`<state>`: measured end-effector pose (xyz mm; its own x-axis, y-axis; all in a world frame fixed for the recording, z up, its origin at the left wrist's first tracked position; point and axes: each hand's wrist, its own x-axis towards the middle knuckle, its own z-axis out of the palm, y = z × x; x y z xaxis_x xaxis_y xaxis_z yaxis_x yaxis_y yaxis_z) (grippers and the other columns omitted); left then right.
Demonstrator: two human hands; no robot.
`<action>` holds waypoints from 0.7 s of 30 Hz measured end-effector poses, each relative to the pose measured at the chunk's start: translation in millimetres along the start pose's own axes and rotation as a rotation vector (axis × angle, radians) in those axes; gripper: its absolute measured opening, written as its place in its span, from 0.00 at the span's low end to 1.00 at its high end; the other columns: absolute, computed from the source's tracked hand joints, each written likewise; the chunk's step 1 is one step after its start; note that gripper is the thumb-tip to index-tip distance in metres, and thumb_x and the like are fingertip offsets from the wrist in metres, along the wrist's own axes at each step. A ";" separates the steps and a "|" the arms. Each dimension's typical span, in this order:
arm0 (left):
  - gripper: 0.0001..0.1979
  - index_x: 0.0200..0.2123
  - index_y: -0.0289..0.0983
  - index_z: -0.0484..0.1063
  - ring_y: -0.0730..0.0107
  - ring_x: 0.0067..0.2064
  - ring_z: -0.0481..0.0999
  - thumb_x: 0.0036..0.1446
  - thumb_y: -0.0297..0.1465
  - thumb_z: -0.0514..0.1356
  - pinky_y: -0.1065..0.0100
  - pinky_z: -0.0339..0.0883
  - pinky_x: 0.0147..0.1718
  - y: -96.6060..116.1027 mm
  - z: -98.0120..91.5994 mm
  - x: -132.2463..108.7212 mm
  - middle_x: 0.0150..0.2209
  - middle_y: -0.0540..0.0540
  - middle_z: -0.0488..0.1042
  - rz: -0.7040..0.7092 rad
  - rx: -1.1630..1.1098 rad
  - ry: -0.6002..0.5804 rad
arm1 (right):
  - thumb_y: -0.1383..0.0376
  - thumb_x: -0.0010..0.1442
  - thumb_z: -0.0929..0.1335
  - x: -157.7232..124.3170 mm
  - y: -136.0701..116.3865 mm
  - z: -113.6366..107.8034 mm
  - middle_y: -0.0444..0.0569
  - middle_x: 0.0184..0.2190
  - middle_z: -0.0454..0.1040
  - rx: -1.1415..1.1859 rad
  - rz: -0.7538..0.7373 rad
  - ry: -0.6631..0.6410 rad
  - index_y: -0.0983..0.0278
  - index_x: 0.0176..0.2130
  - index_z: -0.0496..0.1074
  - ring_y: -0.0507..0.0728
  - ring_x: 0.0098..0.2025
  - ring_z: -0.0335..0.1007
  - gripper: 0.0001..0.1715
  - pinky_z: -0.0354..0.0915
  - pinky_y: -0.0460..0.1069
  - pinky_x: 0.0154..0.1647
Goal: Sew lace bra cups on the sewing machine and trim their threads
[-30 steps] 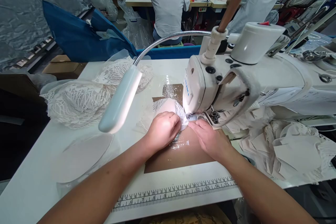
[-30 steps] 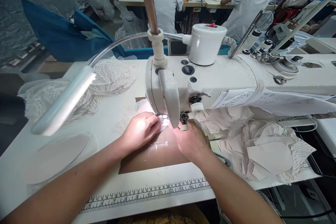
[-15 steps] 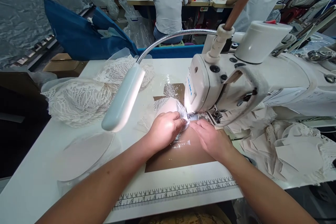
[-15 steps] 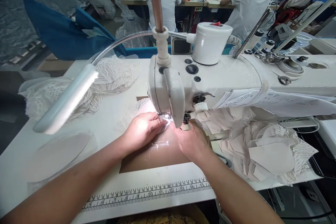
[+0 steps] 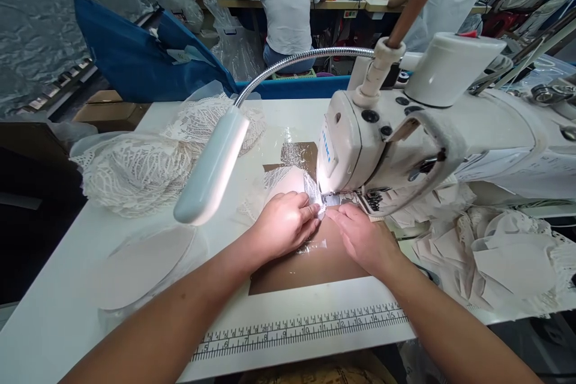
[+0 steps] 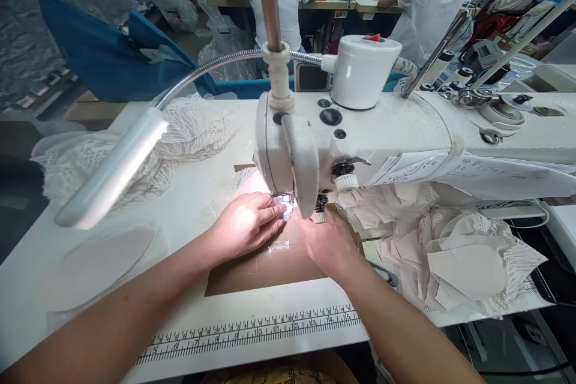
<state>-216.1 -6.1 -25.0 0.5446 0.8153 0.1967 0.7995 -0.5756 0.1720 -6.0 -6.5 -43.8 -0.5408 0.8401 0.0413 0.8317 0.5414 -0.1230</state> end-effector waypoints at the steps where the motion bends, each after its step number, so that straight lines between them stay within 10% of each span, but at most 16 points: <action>1: 0.15 0.38 0.35 0.77 0.65 0.29 0.68 0.64 0.35 0.52 0.64 0.58 0.28 0.4 -0.4 0.3 0.28 0.45 0.69 -0.005 0.004 -0.005 | 0.71 0.60 0.62 -0.3 -0.2 1.0 0.49 0.42 0.77 -0.006 0.014 0.009 0.52 0.58 0.69 0.57 0.38 0.72 0.29 0.58 0.48 0.28; 21: 0.15 0.40 0.34 0.76 0.63 0.33 0.67 0.65 0.35 0.51 0.64 0.59 0.31 1.2 0.0 1.4 0.31 0.43 0.70 -0.033 0.000 -0.016 | 0.75 0.56 0.64 2.0 -7.0 -5.7 0.51 0.35 0.76 -0.106 -0.173 0.137 0.61 0.51 0.73 0.58 0.39 0.70 0.25 0.60 0.49 0.33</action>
<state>-214.3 -5.7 -24.5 0.5221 0.8347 0.1752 0.8171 -0.5484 0.1778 -12.1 -8.4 -37.2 -0.6601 0.7274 0.1875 0.7408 0.6718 0.0019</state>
